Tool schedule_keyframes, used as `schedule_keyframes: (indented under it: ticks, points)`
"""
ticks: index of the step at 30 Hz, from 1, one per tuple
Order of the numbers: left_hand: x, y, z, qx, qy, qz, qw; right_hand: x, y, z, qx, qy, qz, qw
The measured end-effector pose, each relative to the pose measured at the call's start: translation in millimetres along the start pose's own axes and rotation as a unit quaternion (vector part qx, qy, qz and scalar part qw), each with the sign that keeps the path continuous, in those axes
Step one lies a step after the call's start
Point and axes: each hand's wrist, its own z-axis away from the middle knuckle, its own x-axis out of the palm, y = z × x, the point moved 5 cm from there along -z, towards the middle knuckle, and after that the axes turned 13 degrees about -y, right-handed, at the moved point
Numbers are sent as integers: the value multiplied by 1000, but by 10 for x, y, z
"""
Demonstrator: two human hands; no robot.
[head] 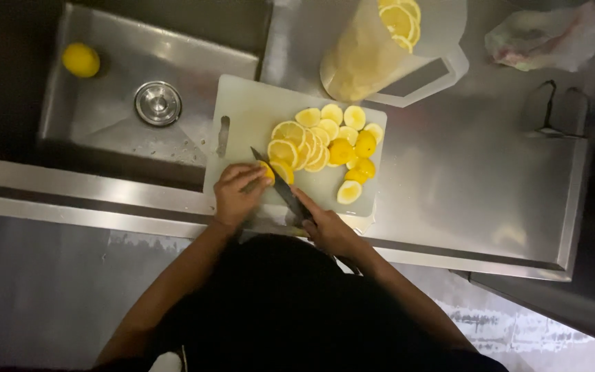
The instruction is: The person slices lemons into thin rounds on a cutting board and places them into a plastic pitcher. The person uses a knife to cut the lemons and transfers the slices by hand.
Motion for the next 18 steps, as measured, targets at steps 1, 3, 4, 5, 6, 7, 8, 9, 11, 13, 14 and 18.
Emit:
schedule_keyframes:
  ticks: [1,3,4,5,6,7,8,9,11,13,14,18]
  points:
    - [17,-11,-5,3,-1,1,1000,-66,-11,-47,0,4,0,1000]
    - [107,38,65,46,-74,-3,996,-211,-119,-92,-106,73,-13,992]
    - [140,83,85,49,-74,-5,996,-292,-228,-16,-109,74,-12,991]
    - [212,119,100,42,-111,8,993,-401,-330,74,-114,102,-28,988]
    - [302,167,138,35,-151,23,988,-493,-413,189,-115,130,-47,984]
    - [311,134,126,36,-154,24,987,-487,-329,239,-114,133,-49,983]
    - [323,97,100,41,-155,-2,987,-504,-240,286,-118,143,-80,979]
    - [332,58,73,45,-156,-27,986,-519,-155,330,-123,154,-110,974]
    - [185,194,-249,20,-176,-67,982,-490,-95,409,-109,143,-116,977]
    - [81,413,-556,-7,-196,-104,975,-433,-26,518,-93,131,-124,979]
    - [92,492,-716,-72,-270,-105,954,-400,11,557,-70,111,-133,982]
    - [226,447,-925,-144,-412,-161,885,-287,133,733,-1,56,-158,986]
